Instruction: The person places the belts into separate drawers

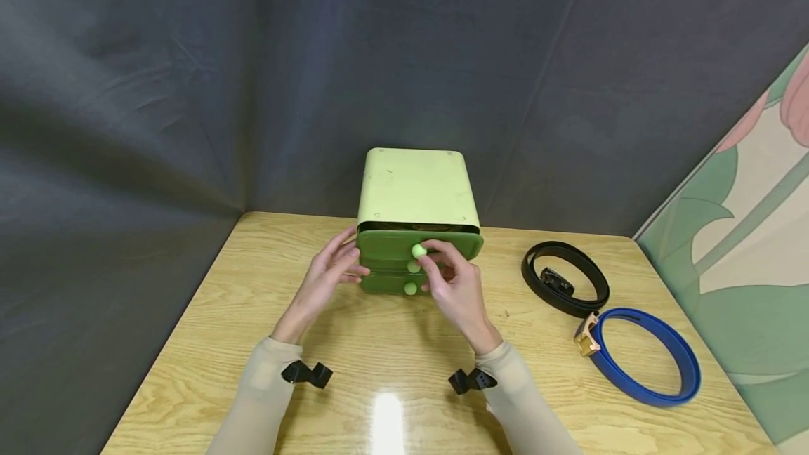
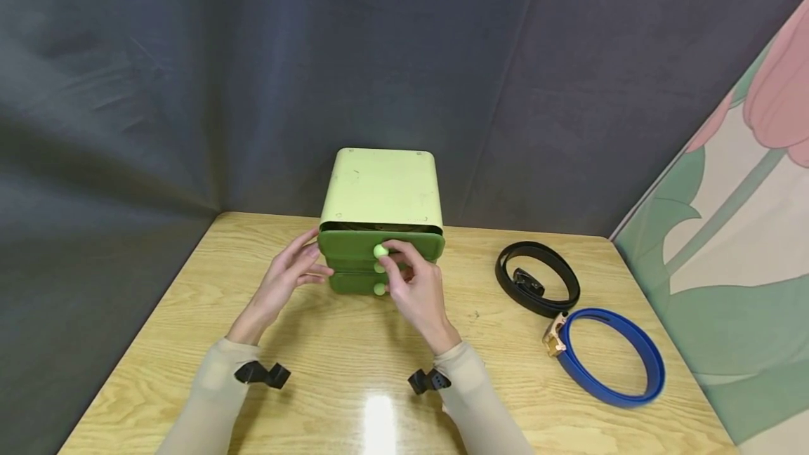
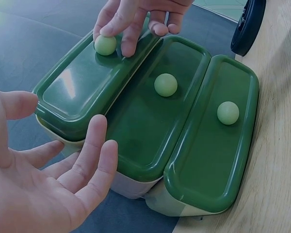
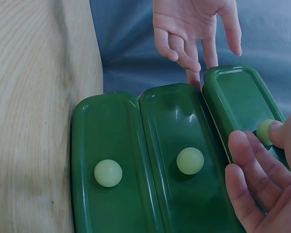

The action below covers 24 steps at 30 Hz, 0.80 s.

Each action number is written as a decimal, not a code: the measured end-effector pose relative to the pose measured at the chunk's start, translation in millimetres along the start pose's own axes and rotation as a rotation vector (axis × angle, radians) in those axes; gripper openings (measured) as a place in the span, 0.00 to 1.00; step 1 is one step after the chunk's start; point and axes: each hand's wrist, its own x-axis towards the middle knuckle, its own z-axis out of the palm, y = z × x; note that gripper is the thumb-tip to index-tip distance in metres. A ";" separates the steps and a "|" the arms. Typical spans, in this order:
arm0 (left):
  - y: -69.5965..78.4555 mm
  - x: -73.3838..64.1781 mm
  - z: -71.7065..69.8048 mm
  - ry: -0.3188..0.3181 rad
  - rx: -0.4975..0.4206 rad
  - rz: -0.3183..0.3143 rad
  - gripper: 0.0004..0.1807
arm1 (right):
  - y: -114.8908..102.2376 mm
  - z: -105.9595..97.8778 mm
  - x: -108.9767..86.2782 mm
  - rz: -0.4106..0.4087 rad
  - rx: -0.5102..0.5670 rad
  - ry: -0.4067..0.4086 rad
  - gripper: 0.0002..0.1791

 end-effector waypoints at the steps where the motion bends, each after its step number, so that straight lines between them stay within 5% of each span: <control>1: -0.2 0.0 0.0 0.000 0.000 0.001 0.34 | 0.2 0.1 0.3 0.003 0.002 0.001 0.11; 24: -2.4 0.6 -0.6 0.005 0.013 0.027 0.33 | 2.0 1.6 8.8 0.037 0.010 0.007 0.11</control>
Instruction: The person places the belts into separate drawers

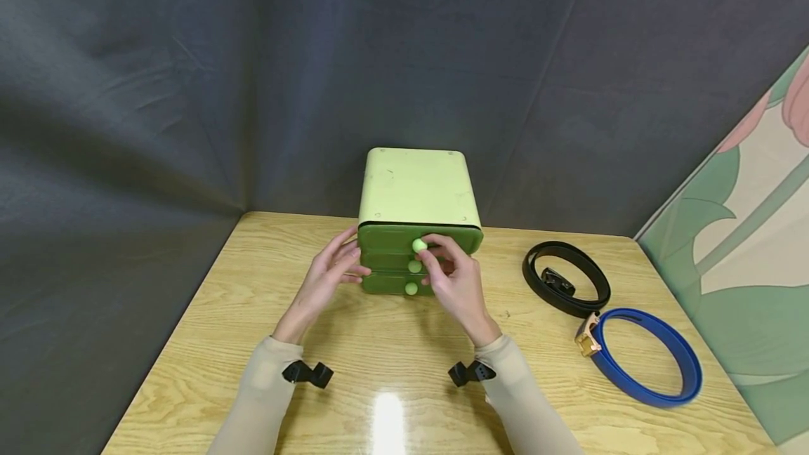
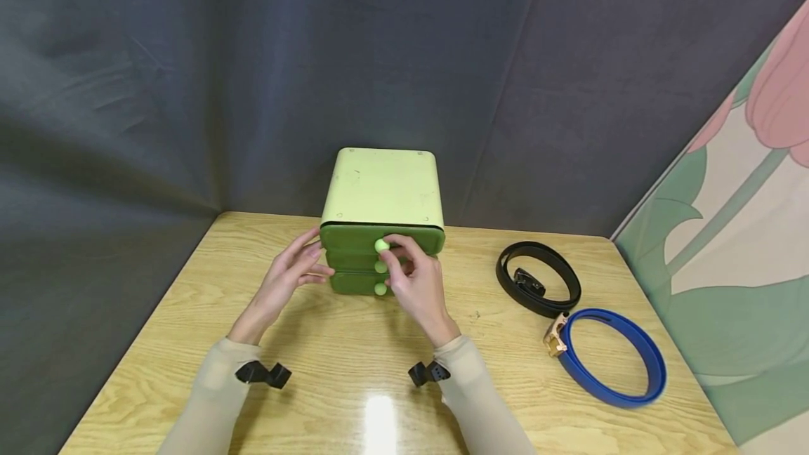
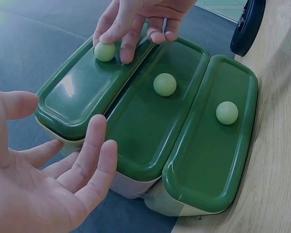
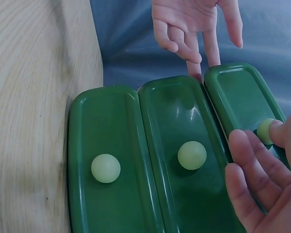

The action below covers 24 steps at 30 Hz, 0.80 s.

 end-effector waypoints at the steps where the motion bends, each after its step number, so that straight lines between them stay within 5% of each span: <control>1: -0.3 0.1 -0.2 0.000 0.002 0.000 0.33 | 0.2 0.0 0.3 0.001 0.004 0.000 0.11; 24: -0.7 0.6 -0.4 -0.004 0.003 -0.016 0.33 | 5.8 0.9 5.9 0.003 0.016 0.007 0.11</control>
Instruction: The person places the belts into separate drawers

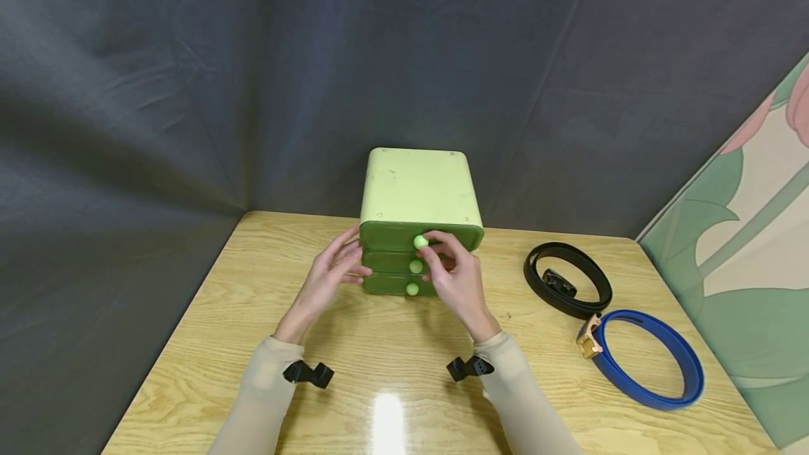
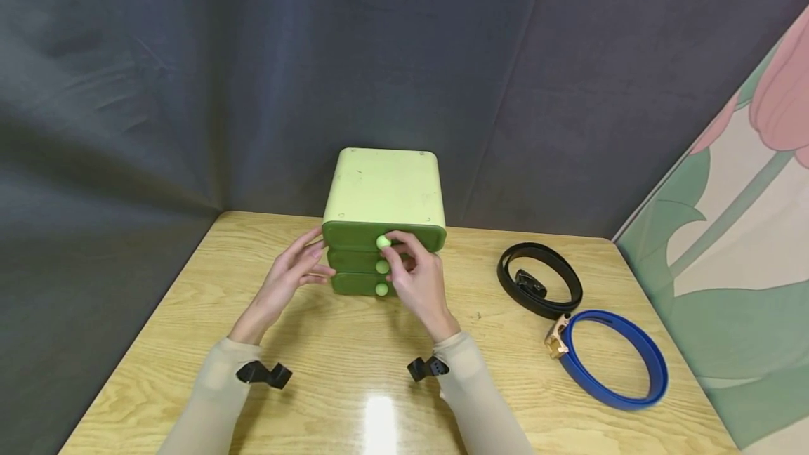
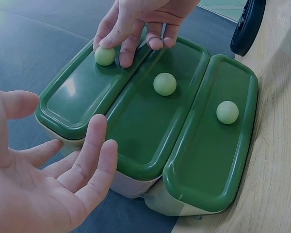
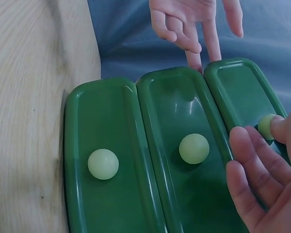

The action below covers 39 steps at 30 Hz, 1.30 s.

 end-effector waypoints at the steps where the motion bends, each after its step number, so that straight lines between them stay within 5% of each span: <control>1: 0.2 -0.2 0.1 0.000 -0.001 -0.001 0.33 | 0.6 0.3 0.0 -0.001 -0.001 0.002 0.11; 24: 1.0 0.0 0.1 -0.006 0.011 -0.007 0.34 | 5.3 -3.0 -6.5 0.004 -0.005 0.064 0.10; 39: -0.5 0.8 -2.7 0.000 -0.002 -0.002 0.33 | 23.7 -2.6 -14.3 0.029 -0.131 0.006 0.06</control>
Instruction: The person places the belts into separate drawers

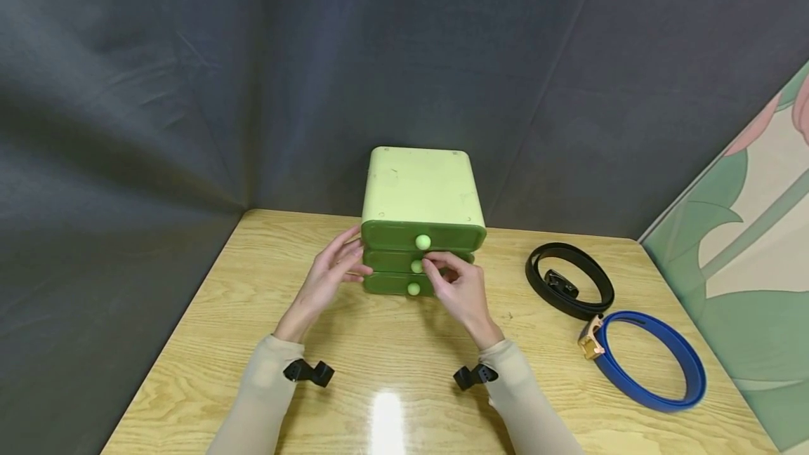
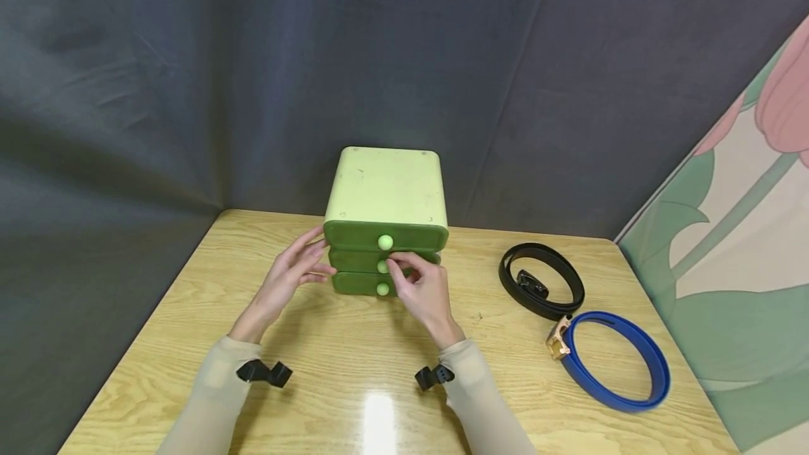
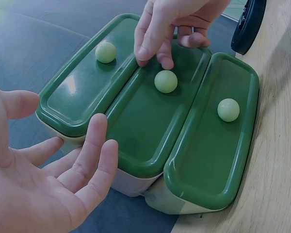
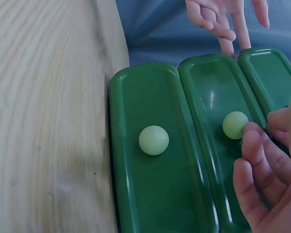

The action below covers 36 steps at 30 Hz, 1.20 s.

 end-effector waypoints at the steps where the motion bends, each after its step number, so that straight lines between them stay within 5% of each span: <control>1: -0.1 0.0 0.0 0.001 0.000 -0.001 0.33 | 1.2 0.3 -0.1 -0.001 -0.008 -0.003 0.06; 10: 0.0 0.4 0.7 0.000 0.002 0.002 0.33 | 10.3 4.4 -4.3 0.045 -0.058 -0.063 0.09; 18: 0.1 0.2 1.5 -0.001 0.000 0.002 0.33 | 10.8 8.2 -6.7 0.154 0.067 -0.113 0.12; 36: -0.3 0.8 0.3 0.001 0.000 -0.004 0.33 | 11.2 9.5 -7.8 0.158 0.106 -0.100 0.11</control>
